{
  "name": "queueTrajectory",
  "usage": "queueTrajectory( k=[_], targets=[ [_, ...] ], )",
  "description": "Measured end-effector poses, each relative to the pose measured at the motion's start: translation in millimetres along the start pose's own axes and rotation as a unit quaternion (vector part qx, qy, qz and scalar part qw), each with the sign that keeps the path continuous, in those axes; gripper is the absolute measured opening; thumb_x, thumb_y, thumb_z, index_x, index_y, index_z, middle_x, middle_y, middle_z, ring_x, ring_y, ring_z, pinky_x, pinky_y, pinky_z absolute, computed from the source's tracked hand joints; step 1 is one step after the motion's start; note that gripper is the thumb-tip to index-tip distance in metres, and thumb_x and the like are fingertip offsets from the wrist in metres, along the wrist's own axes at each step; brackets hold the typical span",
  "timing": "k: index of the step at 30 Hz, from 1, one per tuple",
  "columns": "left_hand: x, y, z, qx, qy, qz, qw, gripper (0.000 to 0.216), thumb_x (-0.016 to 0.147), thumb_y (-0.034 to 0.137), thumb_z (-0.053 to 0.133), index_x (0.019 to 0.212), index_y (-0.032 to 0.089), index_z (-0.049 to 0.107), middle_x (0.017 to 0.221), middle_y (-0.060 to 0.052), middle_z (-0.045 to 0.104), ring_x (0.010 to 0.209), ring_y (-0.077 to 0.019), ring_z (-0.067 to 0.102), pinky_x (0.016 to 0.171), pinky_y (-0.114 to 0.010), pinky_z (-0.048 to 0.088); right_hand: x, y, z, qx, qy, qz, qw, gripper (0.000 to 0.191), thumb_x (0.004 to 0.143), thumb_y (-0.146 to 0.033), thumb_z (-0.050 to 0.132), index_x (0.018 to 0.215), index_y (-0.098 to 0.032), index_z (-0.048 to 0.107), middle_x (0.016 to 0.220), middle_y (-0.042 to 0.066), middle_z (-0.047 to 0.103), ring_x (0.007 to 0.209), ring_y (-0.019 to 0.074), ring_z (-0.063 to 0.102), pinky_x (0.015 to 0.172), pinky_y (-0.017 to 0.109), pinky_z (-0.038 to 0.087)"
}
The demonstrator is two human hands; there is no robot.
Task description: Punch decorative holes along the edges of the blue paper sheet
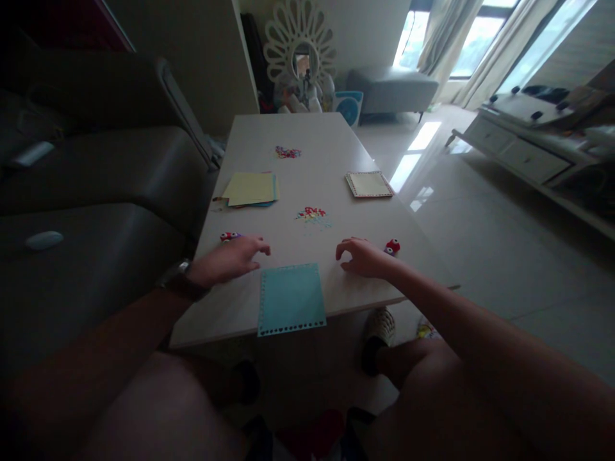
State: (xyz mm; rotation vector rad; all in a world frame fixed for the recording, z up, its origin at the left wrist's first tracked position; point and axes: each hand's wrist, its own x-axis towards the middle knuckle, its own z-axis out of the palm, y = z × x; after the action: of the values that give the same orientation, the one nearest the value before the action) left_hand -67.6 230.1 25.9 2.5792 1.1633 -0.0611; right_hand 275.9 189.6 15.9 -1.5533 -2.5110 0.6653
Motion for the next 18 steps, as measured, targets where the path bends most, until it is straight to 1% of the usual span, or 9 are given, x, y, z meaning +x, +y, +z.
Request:
queueTrajectory(
  k=[2,4,7,10,13,16,18],
  targets=[
    [-2.7,-20.2,-5.7,0.025,-0.053,-0.080,0.995,0.038,0.072,0.005,0.054,0.105,0.017,0.070,0.113,-0.012,0.066,0.101,-0.0271,0.062,0.090,-0.037,0.046,-0.9,-0.9,-0.8,0.008,0.001,-0.006,1.000,0.016,0.079,-0.015,0.067,0.094,-0.021,0.069,0.096,0.006,0.067,0.085,0.0211,0.062,0.083,0.033,0.046],
    [-5.5,-31.5,-6.6,0.020,-0.087,-0.105,0.990,0.034,0.068,0.004,0.054,0.095,0.015,0.071,0.105,-0.012,0.068,0.089,-0.0255,0.064,0.080,-0.035,0.047,-1.6,-1.3,-1.2,0.010,-0.004,-0.004,1.000,0.014,0.080,-0.015,0.067,0.094,-0.020,0.069,0.096,0.006,0.067,0.085,0.0210,0.062,0.082,0.033,0.046],
    [-9.1,-34.3,-4.7,0.001,-0.110,-0.117,0.987,0.028,0.066,0.004,0.055,0.087,0.014,0.070,0.094,-0.010,0.069,0.078,-0.0217,0.062,0.070,-0.031,0.043,-1.7,-1.1,-1.0,0.009,-0.007,0.001,1.000,0.012,0.081,-0.017,0.068,0.093,-0.020,0.069,0.095,0.006,0.067,0.085,0.0213,0.062,0.080,0.033,0.046],
    [-11.6,-32.2,-4.8,0.003,-0.114,-0.133,0.985,0.026,0.066,0.003,0.056,0.086,0.015,0.069,0.088,-0.008,0.069,0.076,-0.0200,0.061,0.066,-0.028,0.040,-1.2,-1.1,-0.1,0.013,-0.006,-0.011,1.000,0.010,0.082,-0.018,0.068,0.092,-0.020,0.069,0.094,0.006,0.068,0.085,0.0213,0.062,0.080,0.033,0.045],
    [-11.8,-32.7,-7.2,0.015,-0.102,-0.140,0.985,0.019,0.070,0.008,0.059,0.085,0.016,0.068,0.086,-0.007,0.068,0.074,-0.0192,0.060,0.066,-0.028,0.039,-0.9,-1.0,0.6,0.020,-0.003,-0.021,1.000,0.009,0.083,-0.018,0.067,0.091,-0.021,0.069,0.095,0.005,0.068,0.085,0.0210,0.063,0.081,0.033,0.045],
    [-7.5,-30.7,-7.9,0.004,-0.069,-0.113,0.991,0.010,0.079,0.018,0.062,0.086,0.016,0.068,0.086,-0.008,0.069,0.077,-0.0200,0.062,0.070,-0.029,0.042,-0.3,-1.7,1.0,0.027,0.001,-0.023,0.999,0.008,0.083,-0.019,0.067,0.090,-0.022,0.068,0.096,0.005,0.068,0.089,0.0217,0.063,0.083,0.034,0.046],
    [-2.7,-23.1,-6.2,-0.044,-0.046,-0.087,0.994,0.013,0.084,0.024,0.061,0.091,0.015,0.067,0.091,-0.009,0.071,0.083,-0.0204,0.064,0.075,-0.030,0.045,0.6,-4.3,1.7,0.041,0.003,-0.036,0.999,0.008,0.083,-0.018,0.067,0.091,-0.021,0.068,0.096,0.005,0.069,0.091,0.0219,0.064,0.085,0.035,0.046]
  ],
)
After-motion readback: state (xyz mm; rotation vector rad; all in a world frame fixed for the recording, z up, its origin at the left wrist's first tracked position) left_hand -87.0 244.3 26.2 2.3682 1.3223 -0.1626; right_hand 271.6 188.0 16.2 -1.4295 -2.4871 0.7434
